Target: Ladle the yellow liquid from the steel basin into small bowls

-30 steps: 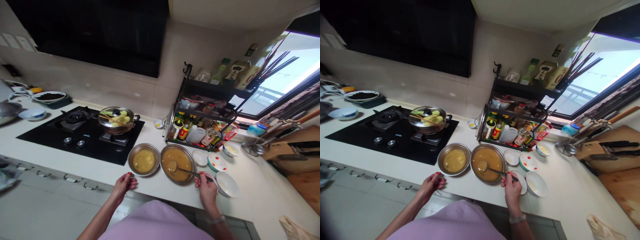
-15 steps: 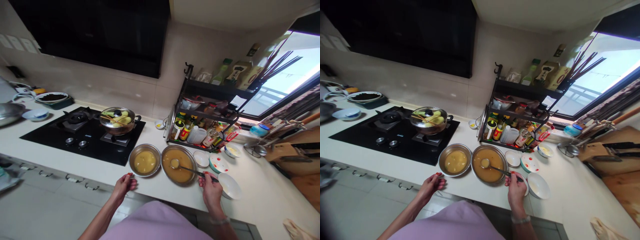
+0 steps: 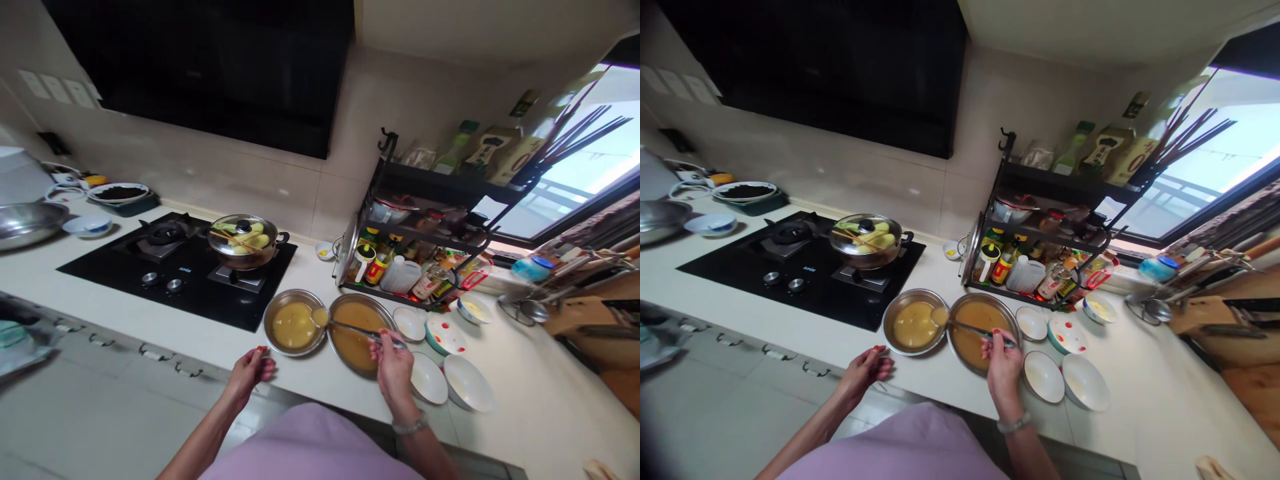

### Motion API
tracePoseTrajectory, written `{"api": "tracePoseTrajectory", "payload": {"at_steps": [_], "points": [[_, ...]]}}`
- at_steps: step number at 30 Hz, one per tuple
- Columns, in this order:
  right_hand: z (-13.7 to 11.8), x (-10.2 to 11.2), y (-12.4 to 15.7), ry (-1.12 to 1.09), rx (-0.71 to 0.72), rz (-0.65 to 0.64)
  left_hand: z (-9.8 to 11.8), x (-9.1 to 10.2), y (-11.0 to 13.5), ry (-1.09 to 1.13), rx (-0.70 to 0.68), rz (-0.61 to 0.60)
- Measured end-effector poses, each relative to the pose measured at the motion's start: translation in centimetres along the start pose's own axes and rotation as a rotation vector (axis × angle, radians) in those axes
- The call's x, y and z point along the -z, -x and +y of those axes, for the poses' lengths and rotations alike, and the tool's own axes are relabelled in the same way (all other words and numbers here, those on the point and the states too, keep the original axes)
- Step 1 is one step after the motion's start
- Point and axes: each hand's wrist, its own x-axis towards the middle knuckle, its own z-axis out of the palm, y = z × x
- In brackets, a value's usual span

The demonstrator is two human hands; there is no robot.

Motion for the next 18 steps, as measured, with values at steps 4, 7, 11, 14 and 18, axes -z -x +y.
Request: {"api": "tracePoseTrajectory", "payload": {"at_steps": [4,7,11,14,18], "points": [[1.6,-1.4,0.9,0.042,0.057,-0.099,0.1,0.1,0.1,0.009,-0.001,0.002],[2.2,-1.6,1.5,0.100,0.144,-0.204,0.3,0.0,0.2,0.014,0.004,0.012],[2.1,-1.2,2.0,0.141,0.255,-0.296,0.5,-0.1,0.3,0.005,0.013,0.021],[1.7,-0.7,1.7,0.141,0.237,-0.257,0.5,-0.2,0.3,-0.005,0.009,0.015],[1.2,1.0,0.2,0.091,0.166,-0.101,0.4,-0.4,-0.1,-0.010,0.004,0.010]]}}
